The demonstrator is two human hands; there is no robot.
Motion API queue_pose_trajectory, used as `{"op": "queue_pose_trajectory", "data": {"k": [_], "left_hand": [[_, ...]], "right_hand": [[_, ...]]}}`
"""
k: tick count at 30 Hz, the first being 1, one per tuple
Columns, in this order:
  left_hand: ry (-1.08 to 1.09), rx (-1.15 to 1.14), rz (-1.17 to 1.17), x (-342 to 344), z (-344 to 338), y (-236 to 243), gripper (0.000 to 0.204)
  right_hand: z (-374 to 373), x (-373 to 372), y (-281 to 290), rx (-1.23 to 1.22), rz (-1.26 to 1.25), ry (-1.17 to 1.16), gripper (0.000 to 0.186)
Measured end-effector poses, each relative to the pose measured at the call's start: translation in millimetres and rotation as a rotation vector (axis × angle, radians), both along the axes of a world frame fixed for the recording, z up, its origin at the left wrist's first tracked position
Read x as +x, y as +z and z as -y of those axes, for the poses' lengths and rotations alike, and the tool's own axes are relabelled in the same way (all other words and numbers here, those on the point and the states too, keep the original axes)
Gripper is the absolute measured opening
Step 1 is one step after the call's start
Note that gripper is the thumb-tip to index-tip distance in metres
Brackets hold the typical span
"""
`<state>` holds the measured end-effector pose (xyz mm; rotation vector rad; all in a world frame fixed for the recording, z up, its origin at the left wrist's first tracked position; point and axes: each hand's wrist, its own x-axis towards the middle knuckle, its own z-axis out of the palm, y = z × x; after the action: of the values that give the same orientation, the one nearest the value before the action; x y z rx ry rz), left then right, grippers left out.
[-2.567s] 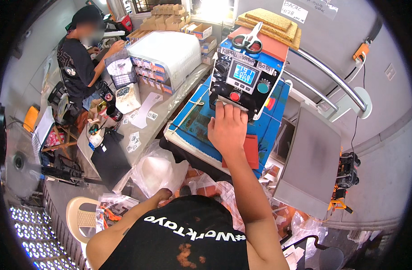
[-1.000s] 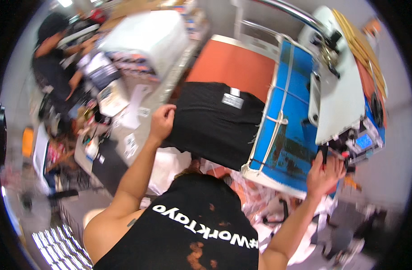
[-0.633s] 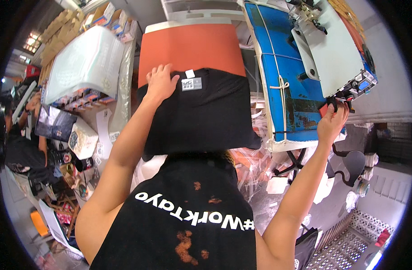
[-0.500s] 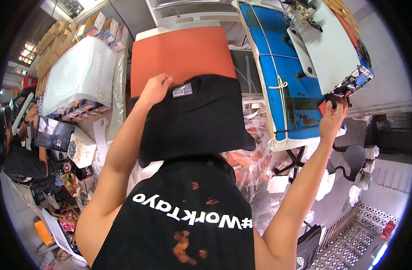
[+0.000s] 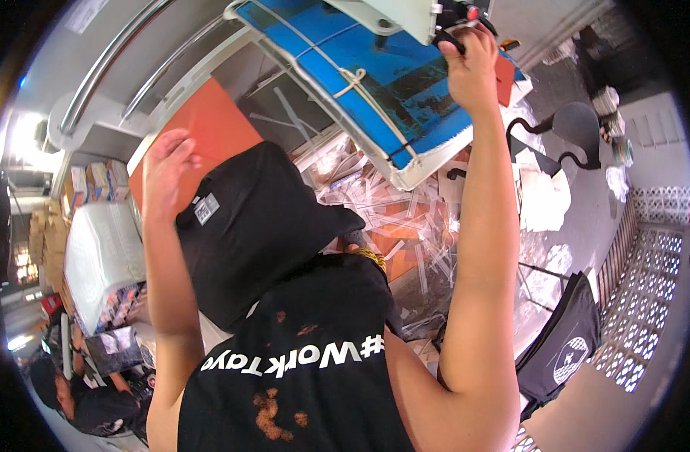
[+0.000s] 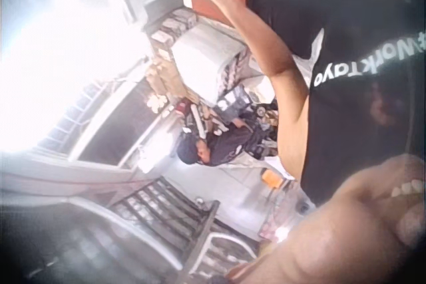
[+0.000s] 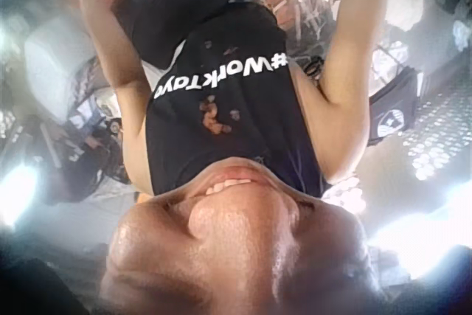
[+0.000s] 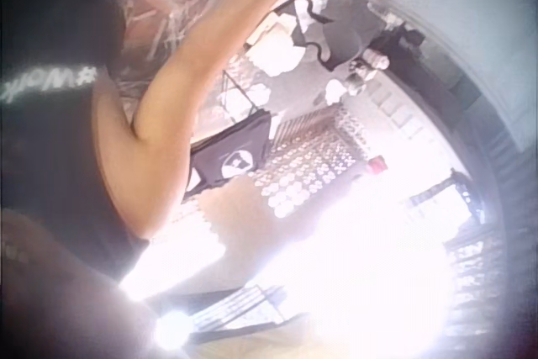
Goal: The person aligns a black t-shirt on a heat press, places a logo print on it, and operates the press. The person then cuts a small label with scissors, aligns it on the back neck area of a t-shirt, and applies the heat press again.
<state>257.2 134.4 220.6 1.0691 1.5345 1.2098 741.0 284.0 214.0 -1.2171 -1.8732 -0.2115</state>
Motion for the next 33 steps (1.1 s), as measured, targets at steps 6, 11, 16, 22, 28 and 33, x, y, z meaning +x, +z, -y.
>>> {"op": "queue_pose_trajectory", "data": {"k": [6, 11, 16, 22, 28, 33], "left_hand": [[-0.201, 0.104, 0.622, 171.7, -48.5, 6.0, 0.032], [-0.245, 0.228, 0.269, 124.9, -9.2, -18.9, 0.033], [0.25, 0.106, -0.552, -40.3, 81.8, -94.4, 0.016], [0.744, -0.179, -0.821, -151.8, 226.5, -123.9, 0.015], [0.171, 0.083, -0.799, -82.4, 188.1, -114.9, 0.016], [0.448, 0.029, -1.08, -113.9, 175.4, -139.3, 0.044]], "right_hand": [[9.3, -4.4, 8.3, -0.075, -0.051, 0.06, 0.027], [-4.4, 4.9, 7.6, -0.041, 0.067, 0.114, 0.031], [-6.5, 35.2, 16.2, -0.066, 0.122, 0.025, 0.028], [93.0, -169.4, -1.0, 0.051, -0.117, 0.09, 0.011], [117.7, -318.3, -107.2, -0.491, 0.299, 0.798, 0.018], [80.5, -331.1, -124.6, -0.463, 0.378, 0.549, 0.054]]}}
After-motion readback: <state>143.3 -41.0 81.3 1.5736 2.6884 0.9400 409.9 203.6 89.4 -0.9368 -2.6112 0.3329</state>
